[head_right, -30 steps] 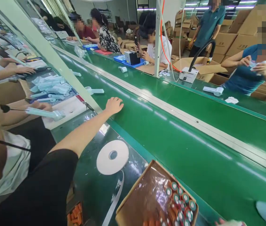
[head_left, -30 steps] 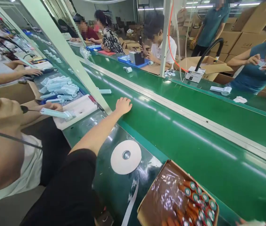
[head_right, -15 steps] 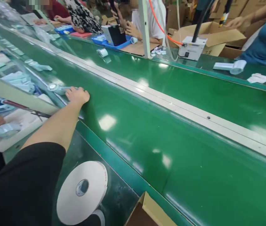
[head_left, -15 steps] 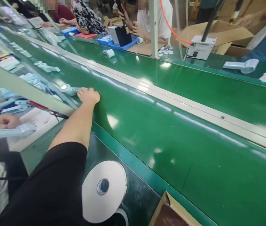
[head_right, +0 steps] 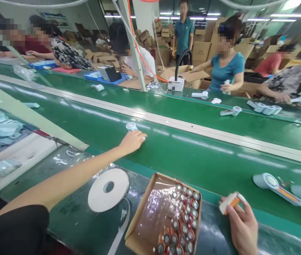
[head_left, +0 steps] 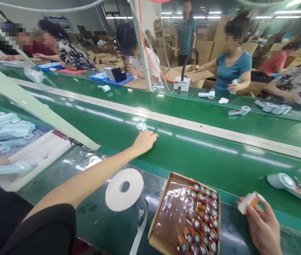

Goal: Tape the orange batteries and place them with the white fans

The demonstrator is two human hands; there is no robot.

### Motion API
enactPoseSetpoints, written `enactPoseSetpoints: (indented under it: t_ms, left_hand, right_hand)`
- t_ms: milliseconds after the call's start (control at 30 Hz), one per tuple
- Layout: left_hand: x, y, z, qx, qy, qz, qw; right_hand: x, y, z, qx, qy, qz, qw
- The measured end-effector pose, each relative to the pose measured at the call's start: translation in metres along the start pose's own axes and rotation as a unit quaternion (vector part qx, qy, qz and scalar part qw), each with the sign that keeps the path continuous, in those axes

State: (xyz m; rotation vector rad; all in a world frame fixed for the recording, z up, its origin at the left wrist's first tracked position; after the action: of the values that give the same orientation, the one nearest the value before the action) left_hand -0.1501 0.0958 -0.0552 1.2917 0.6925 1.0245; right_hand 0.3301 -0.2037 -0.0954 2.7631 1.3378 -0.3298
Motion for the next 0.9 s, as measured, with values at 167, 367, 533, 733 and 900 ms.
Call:
enactPoseSetpoints:
  t_ms: [167, 367, 533, 733, 900]
  left_hand:
    - [0.011, -0.017, 0.103, -0.013, -0.169, -0.070, 0.983]
    - [0.023, -0.005, 0.107, 0.058, -0.191, -0.095, 0.975]
    - [0.015, 0.005, 0.095, 0.098, -0.207, -0.098, 0.968]
    - [0.036, -0.006, 0.118, 0.108, -0.218, -0.139, 0.960]
    - [0.047, -0.029, 0.156, 0.043, -0.250, -0.162, 0.954]
  right_hand:
    - [-0.002, -0.015, -0.012, 0.049, 0.010, -0.056, 0.997]
    - [-0.006, -0.017, -0.010, 0.078, 0.016, -0.123, 0.989]
    - [-0.009, -0.023, -0.011, 0.083, 0.024, -0.147, 0.985]
    - [-0.012, -0.027, -0.014, 0.081, 0.038, -0.156, 0.984]
    - [-0.018, -0.029, -0.021, 0.065, 0.064, -0.142, 0.986]
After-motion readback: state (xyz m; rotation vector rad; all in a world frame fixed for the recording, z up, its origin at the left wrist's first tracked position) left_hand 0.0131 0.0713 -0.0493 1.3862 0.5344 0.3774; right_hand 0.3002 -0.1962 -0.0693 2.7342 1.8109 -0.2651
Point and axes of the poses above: each hand's wrist, its own x-axis towards the middle knuckle, its own y-axis out of the back of the hand, z = x × y, the point moved 2 cm from there along x, towards the middle knuckle, and after that the axes turned 6 degrees about -x, right-handed, at the moved point
